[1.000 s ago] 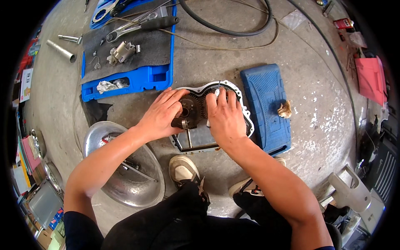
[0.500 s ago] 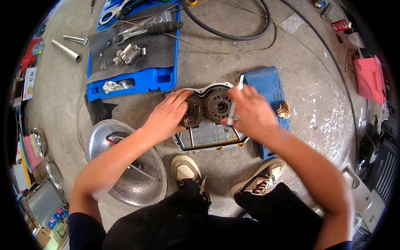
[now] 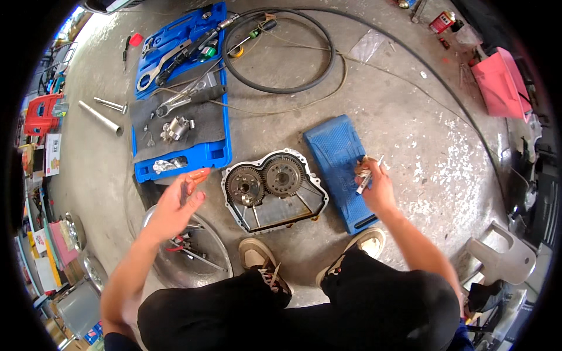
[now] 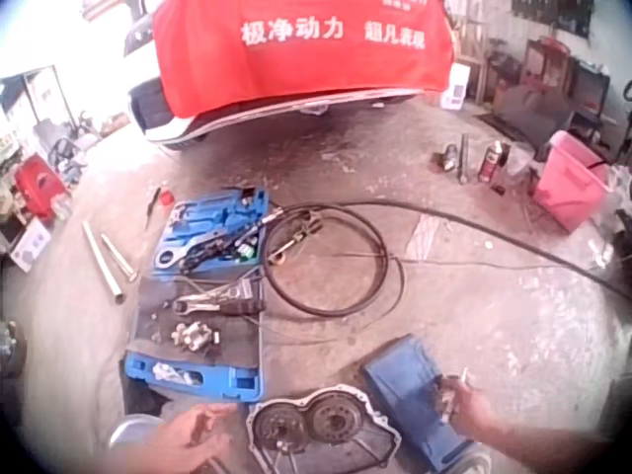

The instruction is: The person marks a gear with a pen, wipes components with a cloth, and handles parts inside an engine bay.

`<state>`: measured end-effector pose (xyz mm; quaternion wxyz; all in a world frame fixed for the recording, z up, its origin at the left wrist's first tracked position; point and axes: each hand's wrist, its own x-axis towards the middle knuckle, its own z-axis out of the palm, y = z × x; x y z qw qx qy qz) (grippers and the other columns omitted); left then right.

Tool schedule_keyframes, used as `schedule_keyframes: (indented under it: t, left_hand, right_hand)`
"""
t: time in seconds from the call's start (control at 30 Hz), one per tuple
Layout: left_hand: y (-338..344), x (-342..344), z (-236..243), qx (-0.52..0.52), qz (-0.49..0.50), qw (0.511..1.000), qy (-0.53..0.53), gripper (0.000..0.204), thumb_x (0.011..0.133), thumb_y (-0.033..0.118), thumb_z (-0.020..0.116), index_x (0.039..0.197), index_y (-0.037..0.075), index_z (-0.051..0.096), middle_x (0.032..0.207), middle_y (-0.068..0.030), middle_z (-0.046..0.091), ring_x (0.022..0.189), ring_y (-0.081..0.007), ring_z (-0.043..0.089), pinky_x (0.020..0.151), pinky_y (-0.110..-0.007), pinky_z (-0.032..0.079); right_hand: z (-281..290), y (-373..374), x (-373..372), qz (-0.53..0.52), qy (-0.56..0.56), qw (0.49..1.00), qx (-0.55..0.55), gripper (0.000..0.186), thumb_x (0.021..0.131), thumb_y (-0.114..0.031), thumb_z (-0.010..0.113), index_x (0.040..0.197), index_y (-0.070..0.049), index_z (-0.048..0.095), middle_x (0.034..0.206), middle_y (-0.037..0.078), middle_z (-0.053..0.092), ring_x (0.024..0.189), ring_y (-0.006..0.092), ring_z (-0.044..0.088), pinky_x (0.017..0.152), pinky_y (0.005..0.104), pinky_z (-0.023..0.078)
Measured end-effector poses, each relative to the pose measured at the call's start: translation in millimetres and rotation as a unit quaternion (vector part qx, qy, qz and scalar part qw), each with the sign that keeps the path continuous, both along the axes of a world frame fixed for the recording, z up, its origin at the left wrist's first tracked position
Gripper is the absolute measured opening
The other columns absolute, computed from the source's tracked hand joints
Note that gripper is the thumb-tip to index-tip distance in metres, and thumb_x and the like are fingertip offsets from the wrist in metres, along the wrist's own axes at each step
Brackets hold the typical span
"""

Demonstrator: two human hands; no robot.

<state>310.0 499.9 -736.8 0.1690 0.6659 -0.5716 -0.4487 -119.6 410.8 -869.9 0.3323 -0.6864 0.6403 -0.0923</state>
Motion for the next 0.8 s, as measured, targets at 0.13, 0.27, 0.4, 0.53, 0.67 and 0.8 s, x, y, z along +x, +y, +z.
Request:
schedule_keyframes:
  t: [0.13,0.27,0.4,0.53,0.67,0.8]
  left_hand:
    - [-42,-31,13,0.107,0.108,0.953,0.260,0.039,0.100,0.030,0.051,0.123,-0.002,0.054,0.125,-0.0111,0.060,0.117,-0.0185,0.055,0.100,-0.033,0.042]
    - [-86,-104,-8,0.112,0.073,0.945,0.300,0.021,0.095,0.015,0.059,0.102,-0.004,0.052,0.127,-0.0188,0.056,0.117,-0.0225,0.056,0.096,-0.033,0.049]
    - [-115,-165,-14,0.113,0.164,0.929,0.312,0.017,0.089,0.008,0.066,0.095,-0.002,0.053,0.105,-0.0118,0.062,0.095,-0.0162,0.062,0.083,-0.030,0.053]
    - [-123,-173,-9,0.091,0.247,0.848,0.459,0.008,0.087,-0.003,0.058,0.093,0.000,0.056,0.095,-0.0075,0.062,0.089,-0.0183,0.063,0.080,-0.031,0.053]
    - [-120,-177,-1,0.171,0.259,0.828,0.466,0.009,0.087,0.001,0.053,0.094,0.001,0.057,0.100,-0.0118,0.062,0.091,-0.0226,0.063,0.086,-0.037,0.052]
    - [-122,-165,-2,0.264,0.240,0.728,0.585,0.014,0.090,0.013,0.048,0.085,0.002,0.054,0.103,-0.0187,0.062,0.097,-0.0285,0.063,0.092,-0.040,0.052]
  right_hand:
    - [-30,6,5,-0.008,0.014,0.966,-0.256,0.030,0.079,0.010,0.062,0.105,-0.005,0.062,0.110,0.014,0.064,0.102,0.0332,0.061,0.086,0.0383,0.049]
    - [37,-14,50,-0.046,-0.222,0.953,-0.200,0.019,0.076,0.011,0.063,0.090,-0.002,0.062,0.107,0.011,0.068,0.093,0.0246,0.066,0.077,0.0323,0.052]
    - [92,-41,102,0.047,-0.365,0.900,-0.233,0.021,0.074,0.012,0.063,0.089,-0.003,0.063,0.111,0.013,0.068,0.091,0.0234,0.068,0.077,0.0307,0.053]
    - [113,-36,97,0.118,-0.246,0.932,-0.237,0.040,0.066,0.012,0.064,0.103,-0.004,0.064,0.115,0.015,0.065,0.103,0.0336,0.065,0.086,0.0381,0.053]
    - [103,-26,89,0.130,-0.204,0.920,-0.307,0.043,0.065,0.011,0.064,0.106,-0.002,0.062,0.116,0.015,0.065,0.112,0.0344,0.061,0.092,0.0398,0.051]
    - [89,-20,71,0.186,-0.174,0.907,-0.335,0.045,0.062,0.012,0.065,0.105,-0.001,0.063,0.115,0.015,0.065,0.116,0.0339,0.059,0.095,0.0408,0.051]
